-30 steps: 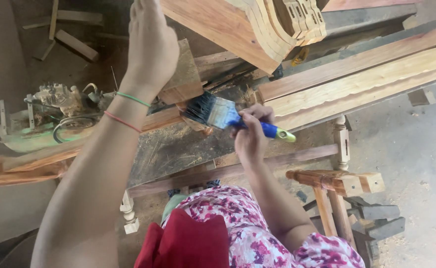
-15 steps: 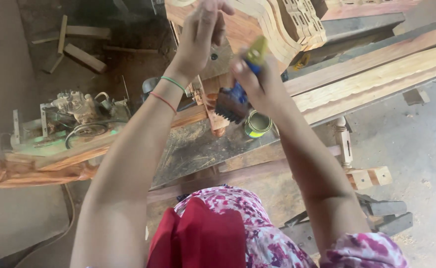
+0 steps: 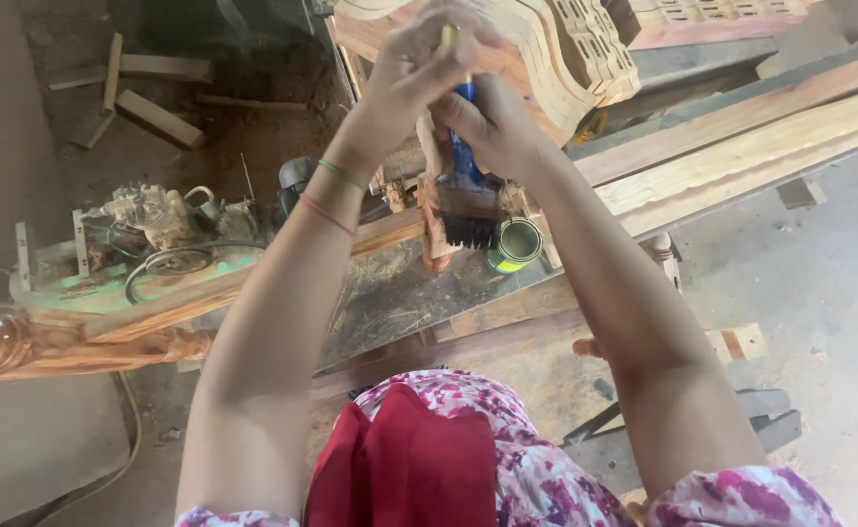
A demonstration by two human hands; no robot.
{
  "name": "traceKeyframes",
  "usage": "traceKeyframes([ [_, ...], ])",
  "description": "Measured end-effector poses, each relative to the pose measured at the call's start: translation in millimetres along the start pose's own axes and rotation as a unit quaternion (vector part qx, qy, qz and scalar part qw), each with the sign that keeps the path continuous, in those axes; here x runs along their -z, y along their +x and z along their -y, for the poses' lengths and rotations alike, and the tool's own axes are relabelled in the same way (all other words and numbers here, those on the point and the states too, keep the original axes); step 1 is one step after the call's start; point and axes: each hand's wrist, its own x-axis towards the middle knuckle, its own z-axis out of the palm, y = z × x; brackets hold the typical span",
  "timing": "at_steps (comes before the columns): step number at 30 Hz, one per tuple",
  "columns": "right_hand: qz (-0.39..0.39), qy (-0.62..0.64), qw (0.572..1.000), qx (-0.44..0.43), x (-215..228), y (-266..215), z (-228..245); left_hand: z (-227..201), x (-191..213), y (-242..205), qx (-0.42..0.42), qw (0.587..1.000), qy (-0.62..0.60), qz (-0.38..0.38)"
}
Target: Applying a coat of varnish or stain to a decorative wooden furniture leg using a paint brush.
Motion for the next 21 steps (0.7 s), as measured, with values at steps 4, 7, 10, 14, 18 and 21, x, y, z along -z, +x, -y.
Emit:
traceKeyframes([
  [4, -0.022, -0.132, 0.988, 0.074, 10, 0, -27, -8, 6, 0, 0.047, 0.994, 0.011, 0.097],
  [7, -0.014, -0.124, 0.990, 0.068, 7, -2, -15, -10, 5, -4, 0.089, 0.991, 0.018, 0.099],
  [10, 0.001, -0.064, 0.997, 0.041, 2, -5, -6, -8, 0, -12, 0.074, 0.994, 0.007, 0.082],
  [14, -0.006, -0.103, 0.992, 0.075, 4, -6, -5, -10, -5, -26, 0.054, 0.997, -0.040, 0.046],
  [18, 0.036, -0.080, 0.994, 0.059, 2, -7, 17, -21, -2, -36, 0.051, 0.992, -0.113, 0.023],
  [21, 0.077, 0.023, 0.996, 0.027, 0, -9, 36, -47, 7, -45, 0.056, 0.989, -0.138, -0.002],
])
